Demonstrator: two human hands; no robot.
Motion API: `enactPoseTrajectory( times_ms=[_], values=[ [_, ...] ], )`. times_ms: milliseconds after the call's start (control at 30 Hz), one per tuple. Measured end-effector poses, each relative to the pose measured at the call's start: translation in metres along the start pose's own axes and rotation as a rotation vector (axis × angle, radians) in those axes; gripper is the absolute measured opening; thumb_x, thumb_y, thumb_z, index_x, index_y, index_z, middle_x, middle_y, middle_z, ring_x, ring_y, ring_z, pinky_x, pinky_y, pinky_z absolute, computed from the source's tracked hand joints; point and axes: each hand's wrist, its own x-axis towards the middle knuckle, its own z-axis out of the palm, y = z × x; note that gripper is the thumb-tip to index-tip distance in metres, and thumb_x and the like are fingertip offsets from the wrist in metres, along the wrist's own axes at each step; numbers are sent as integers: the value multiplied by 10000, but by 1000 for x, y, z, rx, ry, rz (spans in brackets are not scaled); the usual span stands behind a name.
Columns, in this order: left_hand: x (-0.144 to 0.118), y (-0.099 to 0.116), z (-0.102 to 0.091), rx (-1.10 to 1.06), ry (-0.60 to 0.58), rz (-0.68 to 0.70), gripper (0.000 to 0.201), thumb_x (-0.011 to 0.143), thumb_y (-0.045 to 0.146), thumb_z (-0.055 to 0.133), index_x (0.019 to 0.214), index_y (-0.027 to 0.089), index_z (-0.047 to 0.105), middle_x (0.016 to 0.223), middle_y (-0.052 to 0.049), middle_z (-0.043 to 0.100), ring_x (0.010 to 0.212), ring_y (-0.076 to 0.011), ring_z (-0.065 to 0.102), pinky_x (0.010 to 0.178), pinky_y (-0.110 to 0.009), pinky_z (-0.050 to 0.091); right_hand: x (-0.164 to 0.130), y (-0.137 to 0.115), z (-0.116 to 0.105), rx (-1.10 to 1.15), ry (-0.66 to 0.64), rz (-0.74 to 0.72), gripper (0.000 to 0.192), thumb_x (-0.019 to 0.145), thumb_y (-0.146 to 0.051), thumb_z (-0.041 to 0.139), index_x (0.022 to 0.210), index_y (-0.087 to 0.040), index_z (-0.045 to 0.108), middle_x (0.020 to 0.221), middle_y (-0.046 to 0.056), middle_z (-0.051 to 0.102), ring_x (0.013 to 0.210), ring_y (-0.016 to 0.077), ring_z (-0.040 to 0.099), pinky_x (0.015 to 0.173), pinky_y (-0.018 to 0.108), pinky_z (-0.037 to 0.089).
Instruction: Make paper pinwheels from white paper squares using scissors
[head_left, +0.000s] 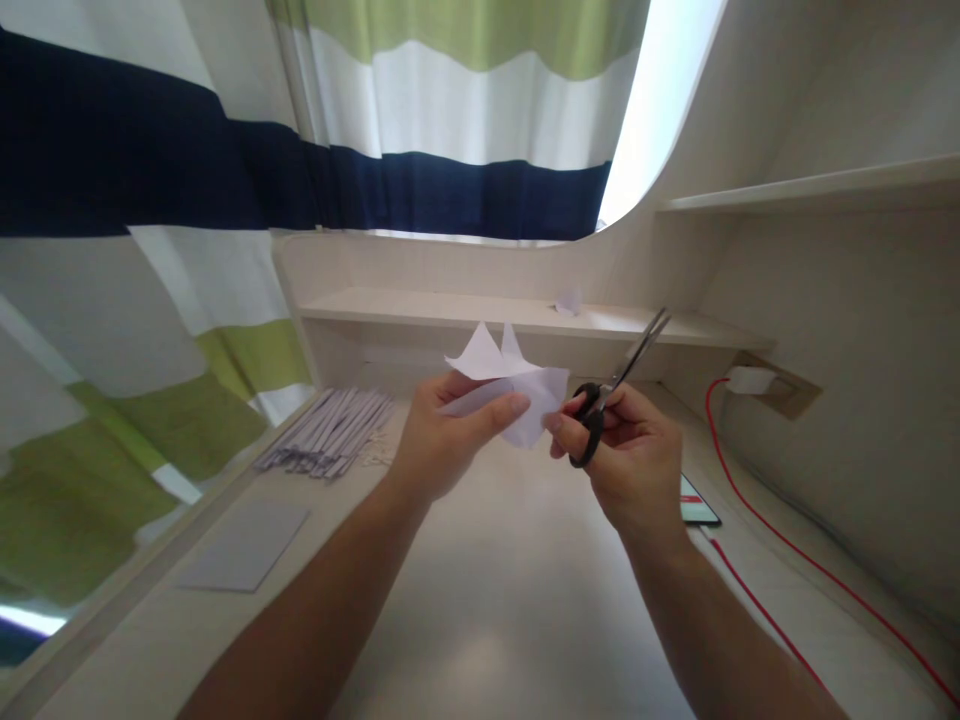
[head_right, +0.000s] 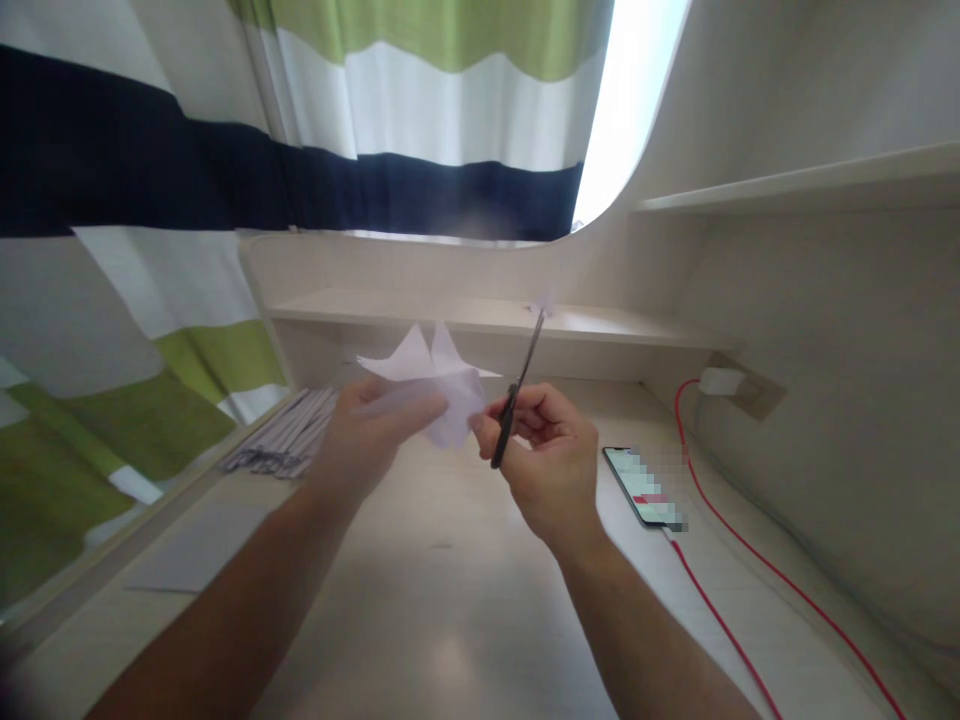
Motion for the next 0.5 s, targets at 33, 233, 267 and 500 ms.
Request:
enactPoseTrajectory(
  times_ms=[33, 233, 267, 500],
  values=[
    [0, 0, 0, 5, 24, 2, 205, 745, 341, 918, 902, 226, 858, 859, -33, 818, 734, -164, 727, 678, -253, 588, 0, 0, -1, -2, -39, 13, 259, 641, -129, 931, 780, -199, 725, 670, -25, 731, 524, 112, 662, 486, 207, 549],
    [2, 7, -12, 120, -5, -40, 193, 741, 315, 897, 900, 214, 852, 799, -28, 796, 655, -152, 684, 581, -236, 528, 14, -6, -21, -36, -69, -48, 176, 734, -174, 908, 832, -200, 766, 769, 19, 786, 575, 144, 707, 534, 258, 591],
    [2, 10, -14, 143, -40, -59, 188, 741, 309, 890, 893, 206, 850, 773, -27, 786, 627, -147, 669, 558, -232, 510, 15, -8, -24, -35, -64, -68, 173, 735, -170, 909, 837, -202, 772, 772, 19, 788, 577, 146, 707, 532, 262, 591],
    [3, 20, -17, 204, -136, -129, 136, 739, 228, 831, 868, 187, 839, 689, -6, 734, 574, -122, 606, 525, -216, 445, 9, -19, -24, -21, -195, -17, 272, 679, -208, 958, 824, -215, 727, 931, 41, 829, 567, 154, 703, 529, 307, 611]
  ],
)
